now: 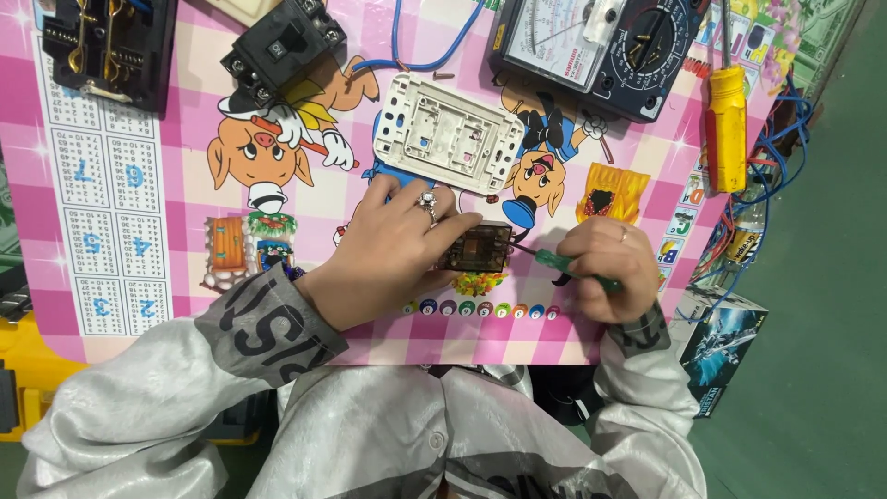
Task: The person disassembles a white electrical switch using a green screwdriver, removing the internal mechanism and screws. They then reassemble the switch by placing the mechanism back into the housing and securing it with the screwdriver.
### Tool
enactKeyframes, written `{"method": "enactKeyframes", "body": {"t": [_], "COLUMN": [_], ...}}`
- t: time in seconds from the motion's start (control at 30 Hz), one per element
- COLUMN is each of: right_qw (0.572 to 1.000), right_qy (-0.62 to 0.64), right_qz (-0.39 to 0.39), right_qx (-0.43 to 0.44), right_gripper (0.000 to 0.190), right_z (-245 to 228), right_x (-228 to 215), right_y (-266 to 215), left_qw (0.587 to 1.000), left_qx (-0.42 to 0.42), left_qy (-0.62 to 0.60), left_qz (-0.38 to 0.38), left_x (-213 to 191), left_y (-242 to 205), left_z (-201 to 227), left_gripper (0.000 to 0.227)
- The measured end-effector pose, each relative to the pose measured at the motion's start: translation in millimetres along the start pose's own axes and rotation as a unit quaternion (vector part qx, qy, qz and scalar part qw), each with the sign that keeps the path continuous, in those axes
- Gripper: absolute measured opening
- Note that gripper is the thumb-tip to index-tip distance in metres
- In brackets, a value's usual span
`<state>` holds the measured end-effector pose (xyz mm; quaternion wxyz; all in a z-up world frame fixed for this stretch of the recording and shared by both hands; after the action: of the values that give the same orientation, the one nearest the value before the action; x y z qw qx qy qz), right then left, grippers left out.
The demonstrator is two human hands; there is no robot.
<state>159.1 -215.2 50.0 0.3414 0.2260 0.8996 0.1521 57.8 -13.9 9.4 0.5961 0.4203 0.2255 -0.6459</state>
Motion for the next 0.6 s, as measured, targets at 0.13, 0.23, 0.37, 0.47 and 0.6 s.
{"method": "enactKeyframes", "body": {"t": [0.13,0.23,0.37,0.47,0.6], "right_qw": [0.999,0.999,0.993,0.985,0.973], "right_qy": [-0.021,0.015,0.053,0.049,0.068], "right_qz": [0.008,-0.012,-0.049,-0.069,-0.079], "right_qx": [-0.038,0.025,0.094,0.149,0.206], "right_gripper": [0.023,0.023,0.024,0.028,0.030], "right_z": [1.2,8.9,14.5,19.8,28.2], "right_x": [-13.5,-13.9,-14.8,-19.1,-23.4], "right_y": [4.1,-3.9,-11.8,-27.0,-40.1], "left_qw": [1.000,1.000,1.000,1.000,1.000], "left_qx": [0.001,-0.004,-0.002,-0.001,0.001], "left_qy": [0.001,0.002,0.001,-0.005,-0.007], "left_qz": [0.007,-0.006,-0.001,0.004,0.005], "left_x": [-1.8,-1.0,0.4,-0.3,-0.1], "left_y": [0.2,-1.2,-1.4,-1.6,-1.7], "left_z": [-1.4,-1.3,-1.4,-1.7,-1.3], "left_gripper": [0.068,0.070,0.071,0.074,0.076]}}
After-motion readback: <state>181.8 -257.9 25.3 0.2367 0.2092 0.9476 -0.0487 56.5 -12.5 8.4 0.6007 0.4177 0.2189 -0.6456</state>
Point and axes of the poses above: each hand's wrist, its own y-axis towards the middle knuckle, its own x-axis out of the palm, z = x × y, the point moved 6 cm from there along y, towards the middle knuckle, and after that the axes turned 5 degrees about z, right-handed, at the moved point
